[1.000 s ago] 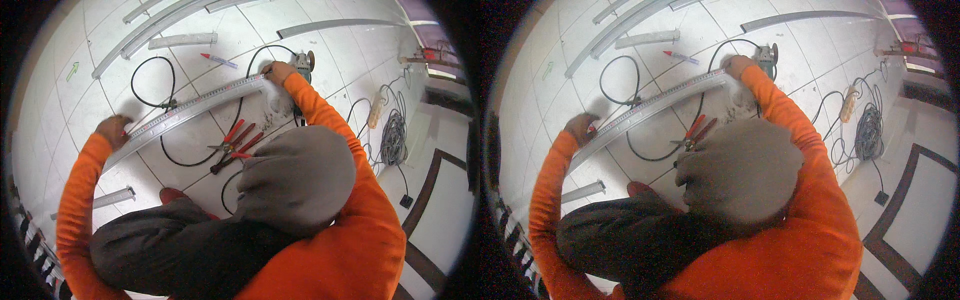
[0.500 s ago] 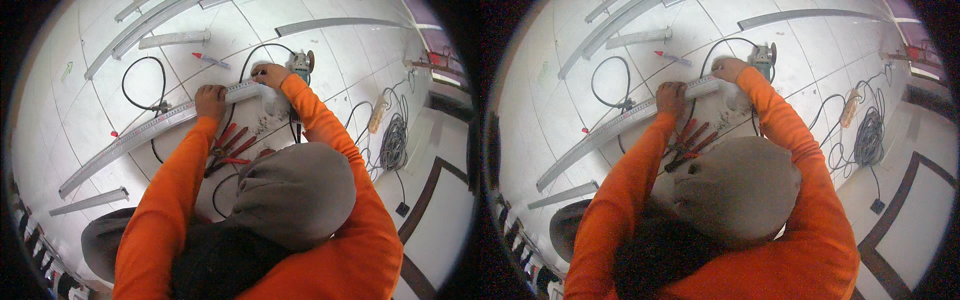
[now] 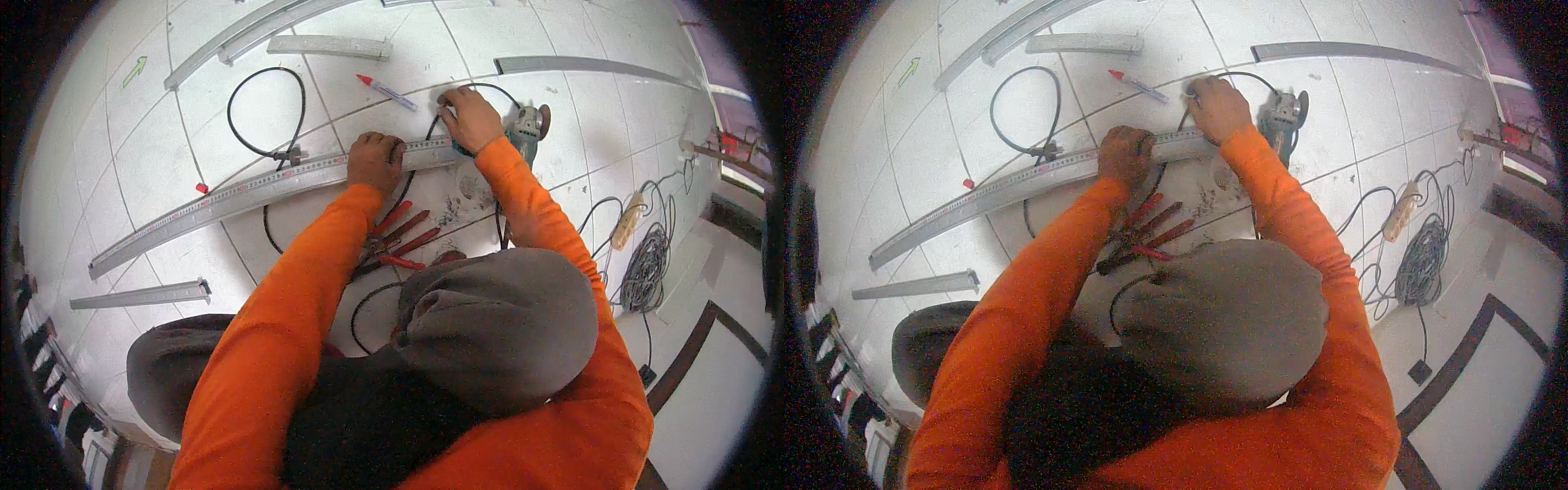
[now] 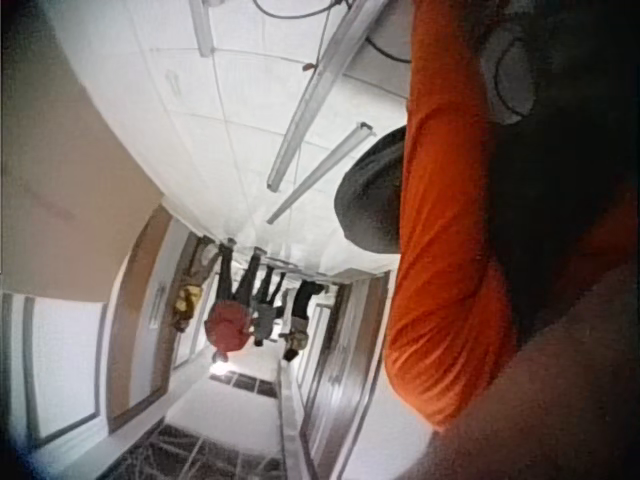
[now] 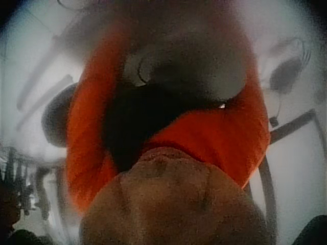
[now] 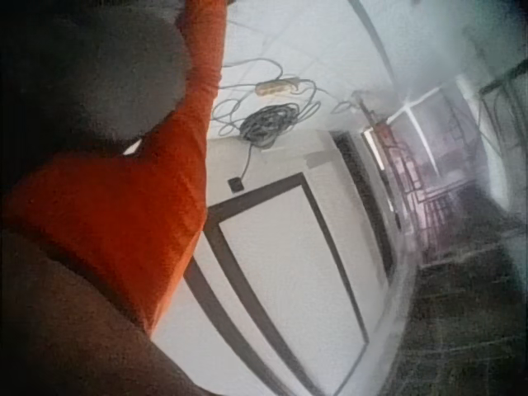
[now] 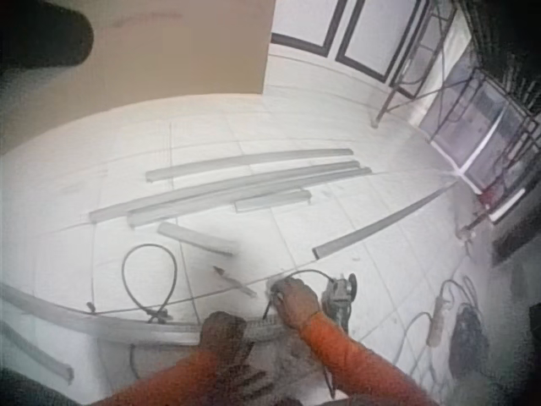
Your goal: The person cuts a metal track using shears and pliers, then uses a measuring tape and marker to measure and mark a length on a different metal track.
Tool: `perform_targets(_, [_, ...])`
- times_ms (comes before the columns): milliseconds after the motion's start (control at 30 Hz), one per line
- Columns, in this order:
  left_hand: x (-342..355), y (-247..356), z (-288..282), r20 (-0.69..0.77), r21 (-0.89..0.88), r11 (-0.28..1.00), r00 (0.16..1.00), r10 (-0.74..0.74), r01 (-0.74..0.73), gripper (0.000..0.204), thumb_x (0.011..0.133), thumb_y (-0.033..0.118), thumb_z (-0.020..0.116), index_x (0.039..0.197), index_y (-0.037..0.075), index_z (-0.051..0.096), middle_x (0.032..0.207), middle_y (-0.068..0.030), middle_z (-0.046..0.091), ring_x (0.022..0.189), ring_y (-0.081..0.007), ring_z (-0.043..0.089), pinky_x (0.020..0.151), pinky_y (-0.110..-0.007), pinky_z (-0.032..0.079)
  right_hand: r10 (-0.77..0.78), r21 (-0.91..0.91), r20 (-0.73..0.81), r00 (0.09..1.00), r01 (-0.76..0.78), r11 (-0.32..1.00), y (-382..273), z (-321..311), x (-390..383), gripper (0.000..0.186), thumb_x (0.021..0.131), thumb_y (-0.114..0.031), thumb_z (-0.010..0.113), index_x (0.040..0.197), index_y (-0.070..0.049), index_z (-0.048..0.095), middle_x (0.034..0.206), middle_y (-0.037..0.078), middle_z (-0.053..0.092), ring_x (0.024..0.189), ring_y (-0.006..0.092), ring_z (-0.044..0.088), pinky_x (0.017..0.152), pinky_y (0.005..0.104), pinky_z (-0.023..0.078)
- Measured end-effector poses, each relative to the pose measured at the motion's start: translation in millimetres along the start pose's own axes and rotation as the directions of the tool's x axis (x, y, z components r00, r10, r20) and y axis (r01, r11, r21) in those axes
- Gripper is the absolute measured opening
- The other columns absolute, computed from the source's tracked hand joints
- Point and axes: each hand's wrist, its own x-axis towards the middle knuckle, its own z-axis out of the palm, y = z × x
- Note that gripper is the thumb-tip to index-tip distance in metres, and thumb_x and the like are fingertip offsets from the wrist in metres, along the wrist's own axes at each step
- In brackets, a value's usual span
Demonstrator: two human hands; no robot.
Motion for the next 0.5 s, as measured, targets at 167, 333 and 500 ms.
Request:
perform_targets(167, [1,0,5,-0.063,-0.020,0.999,0.997,0.045,-0.046,0.014,0.085,0.021,0.066,0.091,0.009,0.072,0.095,-0.0113,0.068,0.100,-0.0330,0.060,0.091,-0.044,0.046,-0.022,-0.073,0.091,0.996,0.029,0.997,-41,18,50,0.030,0.087,-0.031,0.066,0.109,-0.011,0.063,0.104,0.013,0.063,0.106,0.0310,0.062,0.083,0.0439,0.053])
perform_targets(333, [0,-1,4,-0.058,-0.042,0.997,0.996,0.060,-0.063,0.016,0.086,0.021,0.064,0.095,0.011,0.073,0.096,-0.0134,0.068,0.100,-0.0354,0.060,0.090,-0.046,0.047,0.138,0.111,0.139,0.981,-0.154,0.982,-32,-3,48,0.030,0.088,-0.028,0.067,0.110,-0.008,0.064,0.098,0.013,0.071,0.091,0.0267,0.070,0.077,0.0403,0.055])
perform_targets(500, [-3,-1,2,-0.029,0.028,1.000,1.000,0.005,-0.005,0.017,0.088,0.024,0.062,0.096,0.012,0.072,0.098,-0.0123,0.068,0.103,-0.0346,0.059,0.090,-0.045,0.047,0.379,0.953,0.120,0.917,-0.213,0.214,-8,-54,-10,0.029,0.088,-0.025,0.069,0.106,-0.004,0.062,0.084,0.009,0.067,0.072,0.0182,0.065,0.058,0.0315,0.052])
